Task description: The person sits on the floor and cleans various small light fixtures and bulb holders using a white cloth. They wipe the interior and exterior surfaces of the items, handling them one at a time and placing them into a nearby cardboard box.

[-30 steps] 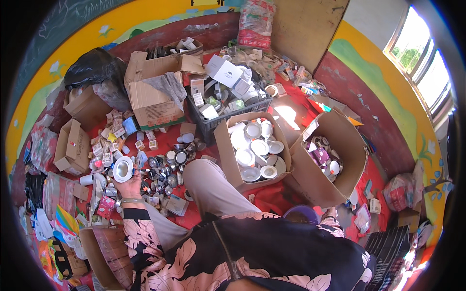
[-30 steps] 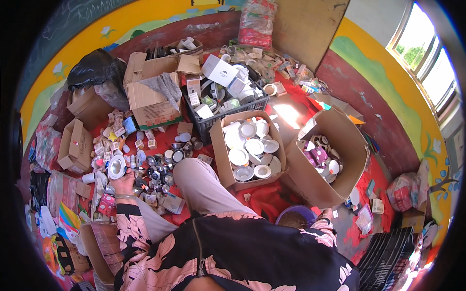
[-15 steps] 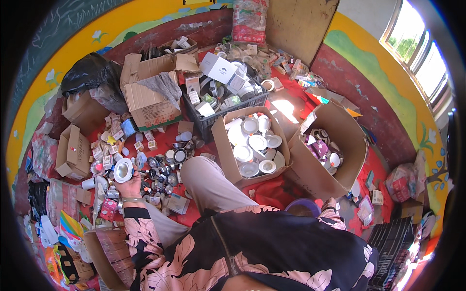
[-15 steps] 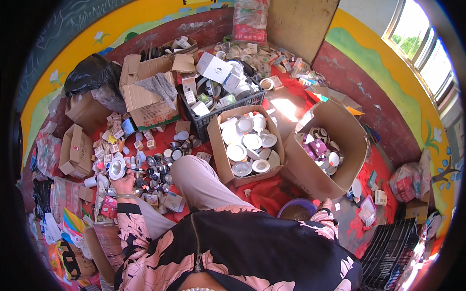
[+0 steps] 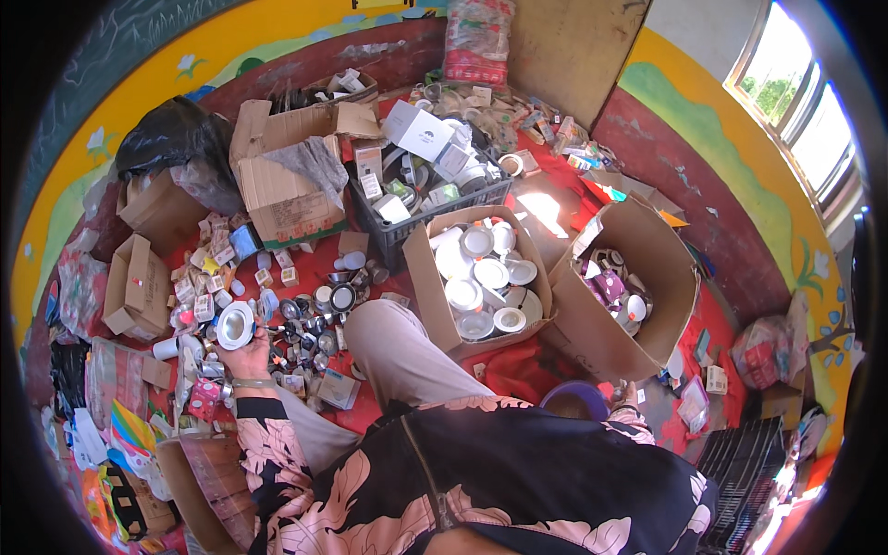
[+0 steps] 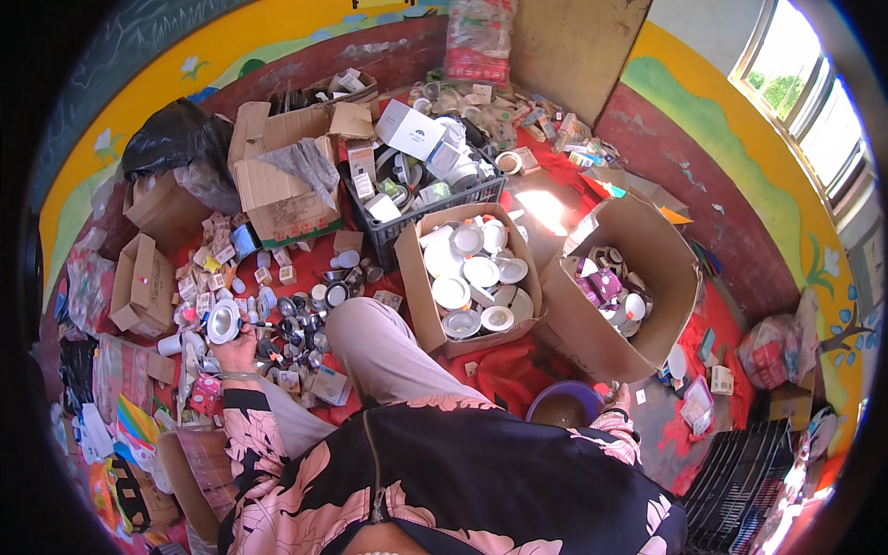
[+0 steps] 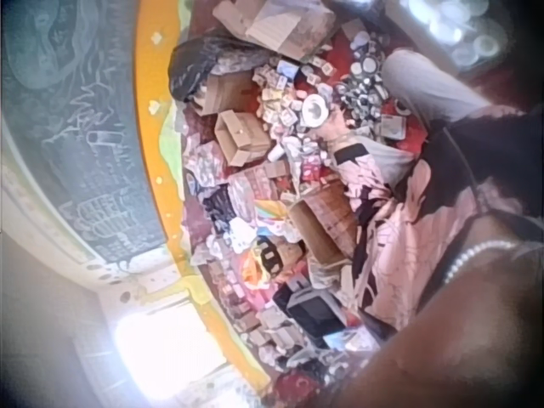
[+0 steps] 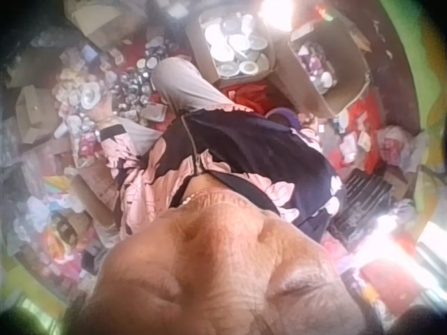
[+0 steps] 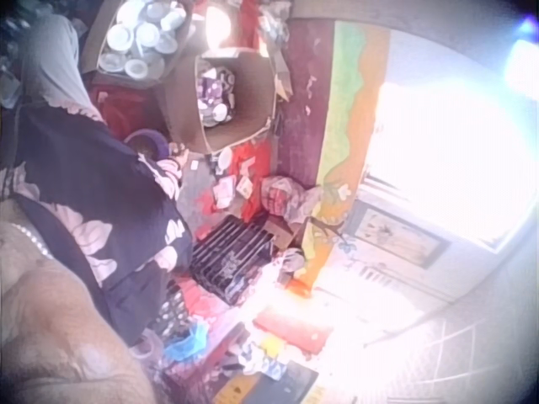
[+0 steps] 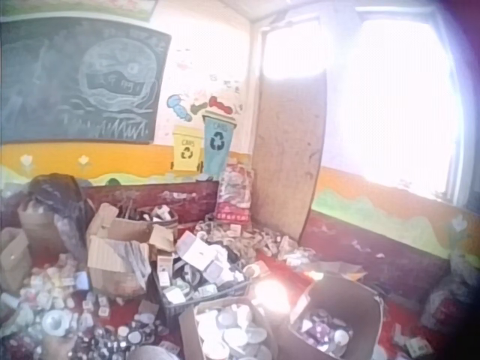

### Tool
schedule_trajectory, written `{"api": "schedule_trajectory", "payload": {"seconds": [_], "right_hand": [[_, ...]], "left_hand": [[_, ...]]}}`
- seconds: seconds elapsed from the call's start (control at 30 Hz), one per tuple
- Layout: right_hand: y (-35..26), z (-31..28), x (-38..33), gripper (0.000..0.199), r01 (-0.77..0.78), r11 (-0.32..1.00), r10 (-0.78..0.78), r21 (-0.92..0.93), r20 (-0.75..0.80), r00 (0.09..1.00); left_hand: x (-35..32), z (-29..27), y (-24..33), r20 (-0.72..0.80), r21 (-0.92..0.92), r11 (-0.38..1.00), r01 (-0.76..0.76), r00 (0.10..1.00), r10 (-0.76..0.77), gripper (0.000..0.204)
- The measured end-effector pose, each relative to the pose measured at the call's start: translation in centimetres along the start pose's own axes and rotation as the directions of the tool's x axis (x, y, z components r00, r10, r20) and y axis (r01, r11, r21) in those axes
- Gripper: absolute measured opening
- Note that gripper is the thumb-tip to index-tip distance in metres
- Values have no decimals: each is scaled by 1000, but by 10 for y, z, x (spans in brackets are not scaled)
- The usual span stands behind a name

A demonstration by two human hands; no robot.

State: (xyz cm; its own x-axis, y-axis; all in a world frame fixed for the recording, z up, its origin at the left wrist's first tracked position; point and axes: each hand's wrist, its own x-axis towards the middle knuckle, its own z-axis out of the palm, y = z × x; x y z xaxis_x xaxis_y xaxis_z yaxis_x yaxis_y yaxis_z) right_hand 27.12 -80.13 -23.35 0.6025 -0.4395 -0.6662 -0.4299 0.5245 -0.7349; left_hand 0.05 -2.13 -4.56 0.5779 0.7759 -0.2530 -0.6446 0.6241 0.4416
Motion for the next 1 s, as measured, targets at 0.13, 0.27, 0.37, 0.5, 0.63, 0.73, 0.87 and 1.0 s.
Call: {"api": "schedule_trajectory", "payload": {"seconds": [0.13,0.27,0.37,0.5,0.63,0.73,0.87,1.0], "right_hand": [[14,30,12,23,15,981,17,191,-164,986],[-2,4,35,17,48,999,-48,-4,-79,996],[3,30,25,11,-17,991,3,-135,-102,995],[15,59,-37,21,35,998,-32,-45,56,998],[3,26,20,10,-2,993,-3,-116,-46,999],[5,35,47,10,-8,989,-1,-145,-60,998],[28,45,-6,14,-123,973,110,-195,-79,991],[-11,6,48,25,-71,951,26,-300,-151,988]], "left_hand": [[2,-8,7,-3,-13,1000,27,1000,-27,50],[12,-19,-1,-14,-62,996,61,998,-62,51],[6,-16,6,-16,-50,999,20,1000,-21,49],[1,-9,16,-1,-3,1000,-13,1000,13,53],[8,-15,0,-24,-54,998,43,999,-44,59],[11,-22,5,-15,-84,996,35,999,-36,60],[-3,0,6,23,0,1000,-6,1000,6,49],[10,-19,-6,0,-90,994,63,998,-64,59]]}}
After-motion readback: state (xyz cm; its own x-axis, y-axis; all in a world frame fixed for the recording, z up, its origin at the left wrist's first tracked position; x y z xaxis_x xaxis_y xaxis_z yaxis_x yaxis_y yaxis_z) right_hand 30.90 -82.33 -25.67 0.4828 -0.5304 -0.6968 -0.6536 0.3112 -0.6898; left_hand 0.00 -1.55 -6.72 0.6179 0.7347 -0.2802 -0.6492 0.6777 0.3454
